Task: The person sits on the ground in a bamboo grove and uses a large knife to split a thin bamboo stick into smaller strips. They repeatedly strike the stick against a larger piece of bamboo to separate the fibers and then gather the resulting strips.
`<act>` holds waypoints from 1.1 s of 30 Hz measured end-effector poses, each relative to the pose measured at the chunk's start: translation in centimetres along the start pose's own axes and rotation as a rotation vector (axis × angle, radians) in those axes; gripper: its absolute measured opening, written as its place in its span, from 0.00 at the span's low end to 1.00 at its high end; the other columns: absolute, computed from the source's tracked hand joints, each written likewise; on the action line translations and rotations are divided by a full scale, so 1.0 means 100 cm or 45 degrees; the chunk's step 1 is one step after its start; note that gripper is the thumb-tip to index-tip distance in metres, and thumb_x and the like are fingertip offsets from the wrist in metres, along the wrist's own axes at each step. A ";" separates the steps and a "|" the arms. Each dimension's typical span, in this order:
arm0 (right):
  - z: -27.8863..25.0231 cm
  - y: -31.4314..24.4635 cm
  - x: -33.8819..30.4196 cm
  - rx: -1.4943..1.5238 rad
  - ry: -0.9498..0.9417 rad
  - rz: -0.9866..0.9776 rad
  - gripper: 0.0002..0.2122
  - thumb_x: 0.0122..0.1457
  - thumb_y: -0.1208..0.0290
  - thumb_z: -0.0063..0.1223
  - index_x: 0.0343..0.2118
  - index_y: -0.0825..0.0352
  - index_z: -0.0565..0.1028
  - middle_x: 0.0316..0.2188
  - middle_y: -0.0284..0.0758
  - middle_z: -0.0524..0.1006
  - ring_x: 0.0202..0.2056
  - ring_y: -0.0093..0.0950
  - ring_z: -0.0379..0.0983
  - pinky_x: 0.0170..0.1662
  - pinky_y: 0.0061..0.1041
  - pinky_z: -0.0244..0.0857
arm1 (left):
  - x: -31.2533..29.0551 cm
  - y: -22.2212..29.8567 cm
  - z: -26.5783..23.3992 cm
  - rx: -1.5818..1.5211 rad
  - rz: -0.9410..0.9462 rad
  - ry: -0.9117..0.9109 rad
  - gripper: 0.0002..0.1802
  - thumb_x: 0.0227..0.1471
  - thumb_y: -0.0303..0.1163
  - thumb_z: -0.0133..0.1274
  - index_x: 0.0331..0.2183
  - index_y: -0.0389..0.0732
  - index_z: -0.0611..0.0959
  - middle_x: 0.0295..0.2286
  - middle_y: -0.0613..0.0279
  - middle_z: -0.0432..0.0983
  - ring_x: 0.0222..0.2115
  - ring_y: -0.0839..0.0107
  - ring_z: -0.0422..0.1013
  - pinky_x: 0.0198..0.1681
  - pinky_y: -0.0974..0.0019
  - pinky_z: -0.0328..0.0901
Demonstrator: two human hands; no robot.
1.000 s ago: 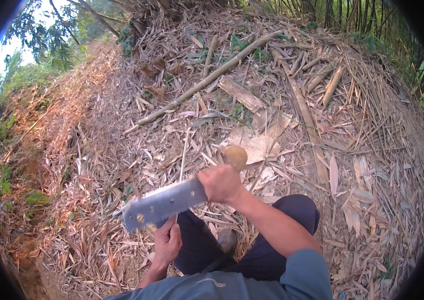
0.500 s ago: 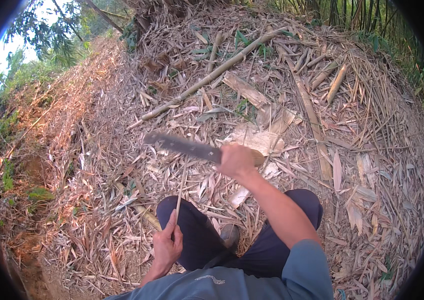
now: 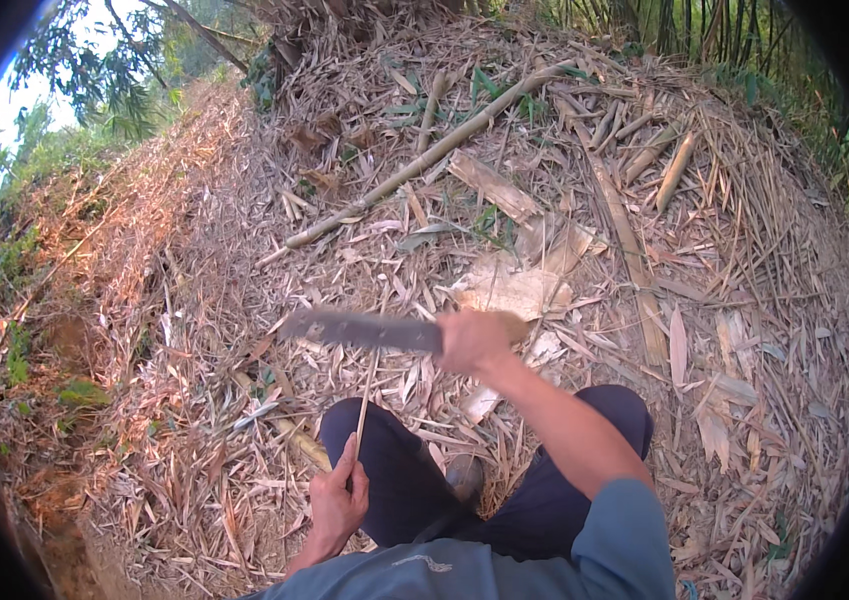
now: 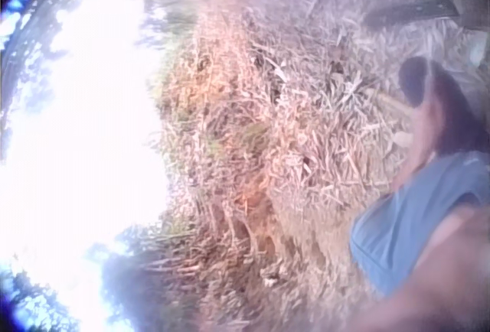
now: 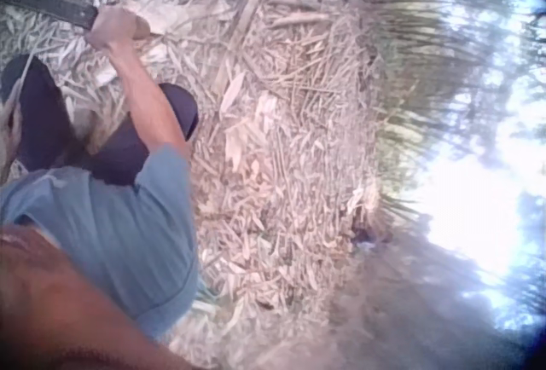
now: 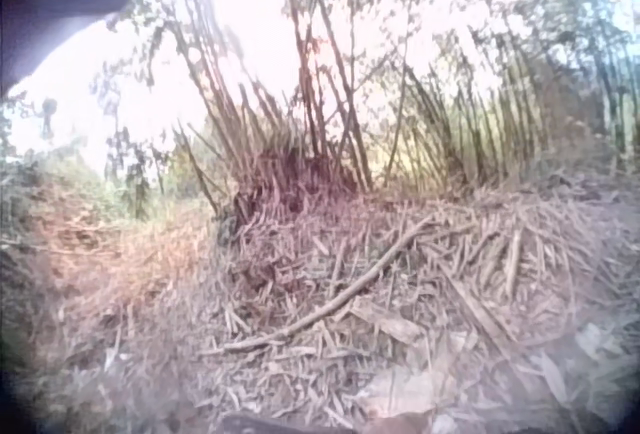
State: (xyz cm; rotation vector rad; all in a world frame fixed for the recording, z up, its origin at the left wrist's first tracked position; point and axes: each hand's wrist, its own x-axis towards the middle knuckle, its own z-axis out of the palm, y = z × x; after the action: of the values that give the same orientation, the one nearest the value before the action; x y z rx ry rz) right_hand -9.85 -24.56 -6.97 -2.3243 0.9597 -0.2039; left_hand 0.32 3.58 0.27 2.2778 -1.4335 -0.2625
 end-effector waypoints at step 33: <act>-0.014 0.044 0.014 1.896 0.408 0.163 0.06 0.58 0.71 0.61 0.31 0.69 0.78 0.23 0.32 0.77 0.19 0.17 0.66 0.20 0.21 0.62 | 0.024 0.029 0.030 -1.098 -0.344 -0.697 0.28 0.64 0.30 0.46 0.63 0.38 0.64 0.17 0.64 0.71 0.13 0.79 0.64 0.19 0.74 0.64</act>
State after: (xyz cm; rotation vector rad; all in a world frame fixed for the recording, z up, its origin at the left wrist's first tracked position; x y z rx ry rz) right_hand -11.88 -28.61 -8.57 -0.8610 0.6627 -0.8902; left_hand -2.13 -0.38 -0.85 1.6937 -0.9166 -1.3735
